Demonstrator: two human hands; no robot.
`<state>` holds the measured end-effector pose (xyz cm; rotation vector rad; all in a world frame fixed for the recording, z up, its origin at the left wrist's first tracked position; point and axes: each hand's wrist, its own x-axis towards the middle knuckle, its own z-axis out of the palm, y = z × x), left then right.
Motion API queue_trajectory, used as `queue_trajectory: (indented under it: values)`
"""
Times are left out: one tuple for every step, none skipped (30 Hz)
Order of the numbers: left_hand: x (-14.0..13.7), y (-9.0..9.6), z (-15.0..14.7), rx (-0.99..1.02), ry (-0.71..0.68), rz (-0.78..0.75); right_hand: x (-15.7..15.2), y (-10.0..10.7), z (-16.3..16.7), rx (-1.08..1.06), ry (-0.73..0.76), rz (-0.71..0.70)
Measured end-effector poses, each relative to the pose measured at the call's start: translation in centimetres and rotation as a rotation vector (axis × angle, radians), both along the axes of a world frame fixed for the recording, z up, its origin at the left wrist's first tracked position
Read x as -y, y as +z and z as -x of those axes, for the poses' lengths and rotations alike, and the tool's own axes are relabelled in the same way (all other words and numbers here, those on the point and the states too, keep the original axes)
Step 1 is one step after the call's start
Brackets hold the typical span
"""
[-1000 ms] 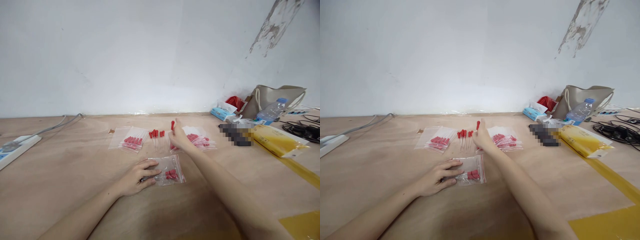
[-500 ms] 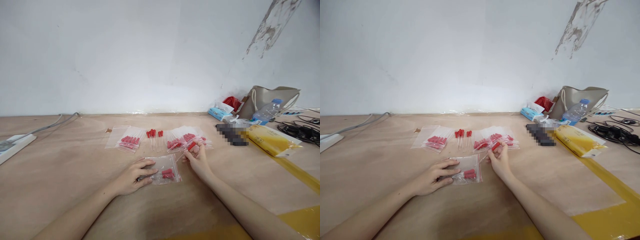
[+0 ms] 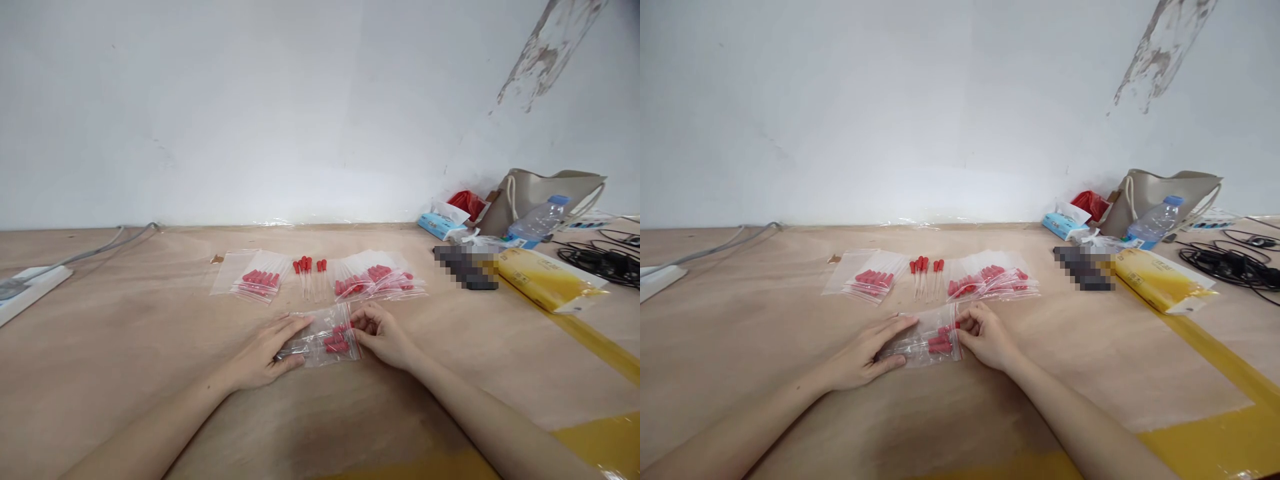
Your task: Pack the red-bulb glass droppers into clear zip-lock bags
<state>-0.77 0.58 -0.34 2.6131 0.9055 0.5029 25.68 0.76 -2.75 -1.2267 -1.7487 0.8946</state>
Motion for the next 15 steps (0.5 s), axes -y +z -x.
queue_trajectory:
  values:
    - [0.0,0.0,0.0,-0.005,0.000,0.000,0.0,-0.1,0.1,0.040,-0.008,-0.032]
    - [0.0,0.0,0.0,-0.010,-0.001,0.000,-0.1,-0.1,0.3,0.069,-0.018,-0.059]
    - [0.0,0.0,0.0,-0.014,-0.001,-0.001,-0.1,-0.1,0.4,0.094,-0.022,-0.085]
    - [0.0,0.1,0.0,-0.017,-0.001,-0.002,-0.1,0.0,0.6,0.116,-0.011,-0.112]
    - [0.0,0.1,-0.1,-0.020,0.000,-0.002,-0.1,0.1,0.7,0.138,0.018,-0.136]
    - [0.0,0.1,-0.1,-0.022,0.002,0.000,0.0,0.3,0.7,0.160,0.061,-0.155]
    - [0.0,0.2,-0.1,-0.027,0.003,0.002,0.0,0.5,0.7,0.179,0.105,-0.169]
    - [0.0,0.2,-0.1,-0.033,0.001,0.005,0.1,0.8,0.6,0.192,0.135,-0.180]
    - [0.0,0.2,-0.1,-0.039,-0.003,0.007,0.1,1.1,0.4,0.204,0.142,-0.187]
    - [0.0,0.1,-0.1,-0.046,-0.008,0.009,0.0,1.5,0.2,0.221,0.120,-0.191]
    - [-0.1,0.1,-0.1,-0.051,-0.014,0.008,-0.1,1.9,0.0,0.243,0.077,-0.196]
    - [-0.1,0.0,-0.1,-0.052,-0.019,0.006,-0.3,2.4,-0.1,0.266,0.026,-0.205]
    - [-0.2,-0.1,-0.1,-0.051,-0.025,0.003,-0.7,3.0,-0.1,0.290,-0.021,-0.218]
    - [-0.3,-0.2,0.0,-0.047,-0.029,-0.001,-1.1,3.6,-0.1,0.312,-0.056,-0.234]
    - [-0.3,-0.3,0.0,-0.042,-0.032,-0.005,-1.7,4.2,0.2,0.333,-0.078,-0.247]
